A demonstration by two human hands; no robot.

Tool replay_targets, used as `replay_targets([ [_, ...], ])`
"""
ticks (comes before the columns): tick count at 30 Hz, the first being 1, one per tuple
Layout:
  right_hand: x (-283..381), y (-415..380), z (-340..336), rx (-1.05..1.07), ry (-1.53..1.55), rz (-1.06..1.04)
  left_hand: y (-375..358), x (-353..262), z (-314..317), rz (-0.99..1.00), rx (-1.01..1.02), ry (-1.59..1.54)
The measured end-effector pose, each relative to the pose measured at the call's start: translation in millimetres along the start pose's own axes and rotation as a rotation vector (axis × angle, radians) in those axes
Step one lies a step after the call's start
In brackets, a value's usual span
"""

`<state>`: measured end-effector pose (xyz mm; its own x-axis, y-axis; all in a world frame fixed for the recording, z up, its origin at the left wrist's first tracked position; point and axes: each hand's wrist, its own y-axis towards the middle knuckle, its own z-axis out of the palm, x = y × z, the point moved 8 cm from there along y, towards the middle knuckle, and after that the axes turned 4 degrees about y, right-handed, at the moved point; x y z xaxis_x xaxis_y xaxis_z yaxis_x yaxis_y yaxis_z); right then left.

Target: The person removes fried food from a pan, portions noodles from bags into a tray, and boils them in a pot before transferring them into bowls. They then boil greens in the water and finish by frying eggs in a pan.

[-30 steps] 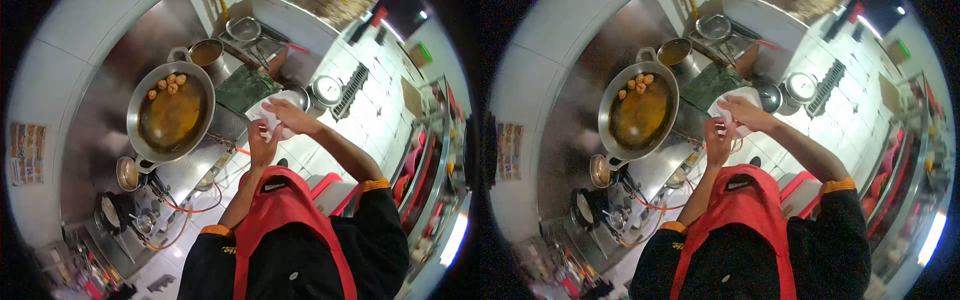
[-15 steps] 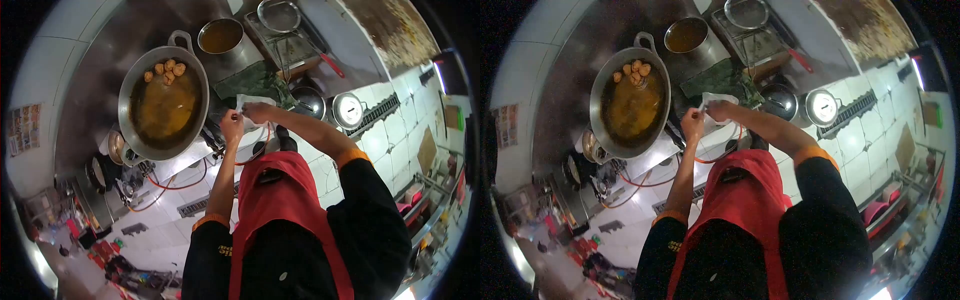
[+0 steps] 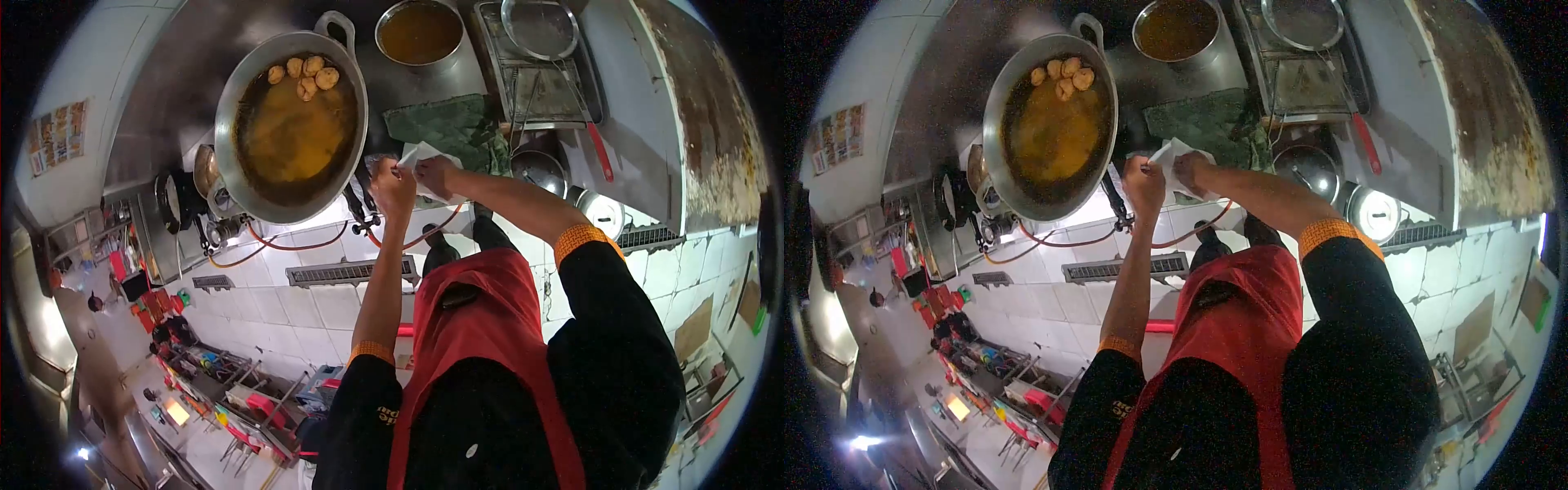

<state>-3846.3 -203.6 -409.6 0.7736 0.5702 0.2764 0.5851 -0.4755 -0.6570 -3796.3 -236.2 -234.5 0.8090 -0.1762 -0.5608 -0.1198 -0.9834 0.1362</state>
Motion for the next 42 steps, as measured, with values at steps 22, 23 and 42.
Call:
replay_targets([
  [22,-25.6,52.2,41.7,-0.585,0.852,0.039,14.4,35.7,-4.0,-0.288,0.251,0.227],
  [23,-23.7,56.2,41.2,-0.562,0.831,0.057,14.3,36.0,-4.5,-0.29,0.253,0.224],
  [42,-34.0,-4.7,20.0,-0.677,0.423,-0.102,15.3,36.7,6.8,-0.269,0.274,0.2],
])
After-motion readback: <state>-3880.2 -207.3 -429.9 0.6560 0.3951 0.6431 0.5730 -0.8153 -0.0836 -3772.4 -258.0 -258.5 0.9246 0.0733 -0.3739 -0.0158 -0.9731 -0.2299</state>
